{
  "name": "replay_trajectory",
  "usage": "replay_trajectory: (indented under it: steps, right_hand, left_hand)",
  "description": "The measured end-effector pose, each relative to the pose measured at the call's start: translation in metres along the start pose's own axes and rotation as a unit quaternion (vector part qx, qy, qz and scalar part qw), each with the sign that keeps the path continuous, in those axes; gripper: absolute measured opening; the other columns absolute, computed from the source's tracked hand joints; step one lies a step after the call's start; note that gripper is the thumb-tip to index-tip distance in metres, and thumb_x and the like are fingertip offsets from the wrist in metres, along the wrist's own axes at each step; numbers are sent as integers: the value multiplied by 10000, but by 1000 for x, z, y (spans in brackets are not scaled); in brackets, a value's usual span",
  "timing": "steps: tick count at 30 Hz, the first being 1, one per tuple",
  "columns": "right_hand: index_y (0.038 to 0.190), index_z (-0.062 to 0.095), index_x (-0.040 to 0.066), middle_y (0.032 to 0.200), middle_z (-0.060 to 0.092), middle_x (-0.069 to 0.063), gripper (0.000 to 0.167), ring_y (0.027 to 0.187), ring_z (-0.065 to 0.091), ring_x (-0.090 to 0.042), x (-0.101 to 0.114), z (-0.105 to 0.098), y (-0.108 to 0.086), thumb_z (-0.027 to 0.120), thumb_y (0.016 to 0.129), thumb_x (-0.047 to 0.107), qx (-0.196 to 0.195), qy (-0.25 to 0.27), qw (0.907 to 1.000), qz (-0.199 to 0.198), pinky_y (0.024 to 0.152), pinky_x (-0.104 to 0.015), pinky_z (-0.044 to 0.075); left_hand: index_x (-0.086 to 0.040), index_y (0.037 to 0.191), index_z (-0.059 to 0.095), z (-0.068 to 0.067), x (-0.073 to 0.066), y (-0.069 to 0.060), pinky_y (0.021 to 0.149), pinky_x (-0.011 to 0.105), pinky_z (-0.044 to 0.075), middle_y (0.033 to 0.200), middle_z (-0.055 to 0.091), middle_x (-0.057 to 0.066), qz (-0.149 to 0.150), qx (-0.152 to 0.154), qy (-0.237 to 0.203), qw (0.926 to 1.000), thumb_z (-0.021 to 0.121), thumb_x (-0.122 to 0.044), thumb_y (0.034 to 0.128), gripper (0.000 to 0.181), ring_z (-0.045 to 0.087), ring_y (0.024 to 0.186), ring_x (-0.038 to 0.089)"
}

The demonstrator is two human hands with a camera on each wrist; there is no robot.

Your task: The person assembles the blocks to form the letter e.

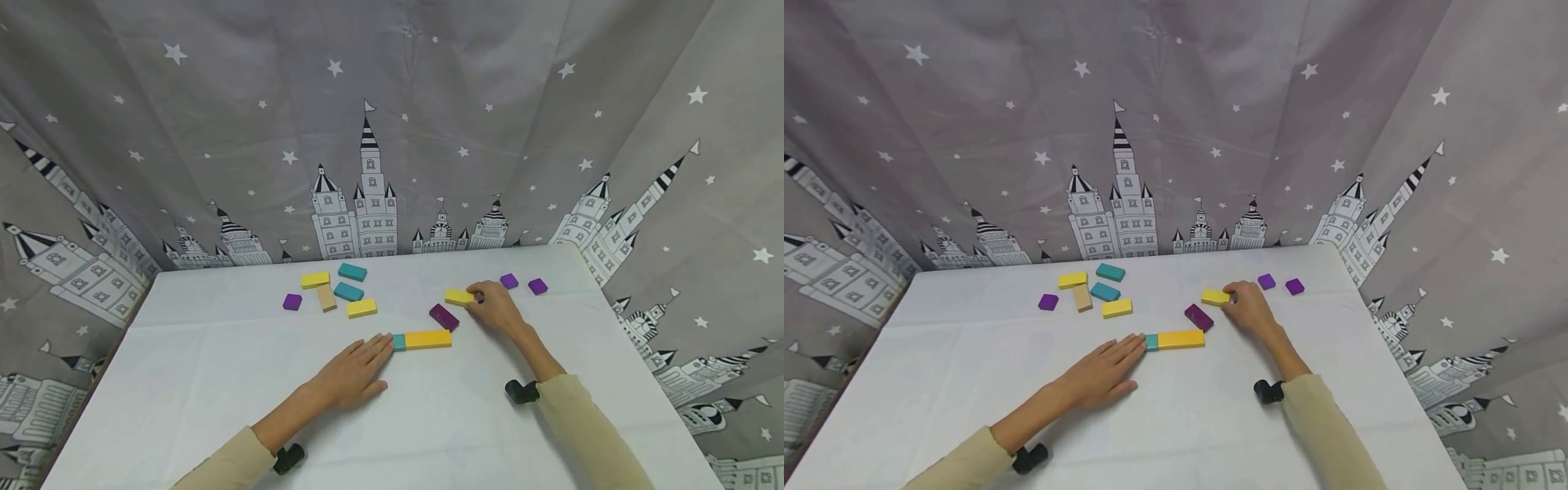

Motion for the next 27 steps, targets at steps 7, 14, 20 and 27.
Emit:
replay_trajectory:
  steps: [7,14,20,27]
  right_hand:
    - [1178,685,-51,1165,676,-208,338,1120,585,-371,15,4,8,745,870,75,-242,268,9993,80,1004,-499,455]
    - [1212,675,-16,1194,667,-166,349,1138,555,-340,38,18,14,747,896,113,-135,608,9980,144,1029,-479,437]
    - [1204,686,3,1183,679,-147,334,1107,573,-316,55,32,15,750,900,126,-54,612,9981,14,1005,-466,454]
    - [1180,699,6,1170,682,-141,328,1098,582,-311,63,42,13,770,889,138,43,516,9986,-111,1011,-468,454]
  left_hand:
    - [-31,1564,285,1,1,0,1188,465,209,1633,227,108,10,-10,12,10000,496,-435,1035,698,196,1494,265]
    - [-29,1566,278,-1,1,0,1186,464,215,1634,224,111,64,-16,26,10000,487,-431,1039,694,198,1493,264]
    - [-40,1571,268,0,0,1,1189,459,208,1637,216,104,18,54,22,10000,484,-440,1040,699,191,1495,257]
    - [-36,1569,270,-2,0,0,1189,464,206,1635,220,106,-6,60,-27,10000,490,-432,1039,698,191,1495,263]
Point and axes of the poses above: each hand's wrist, its own y-axis towards the middle knuckle, its own z-axis out of the palm, x = y × z, the point moved 4 cm from there along y, towards the middle knuckle
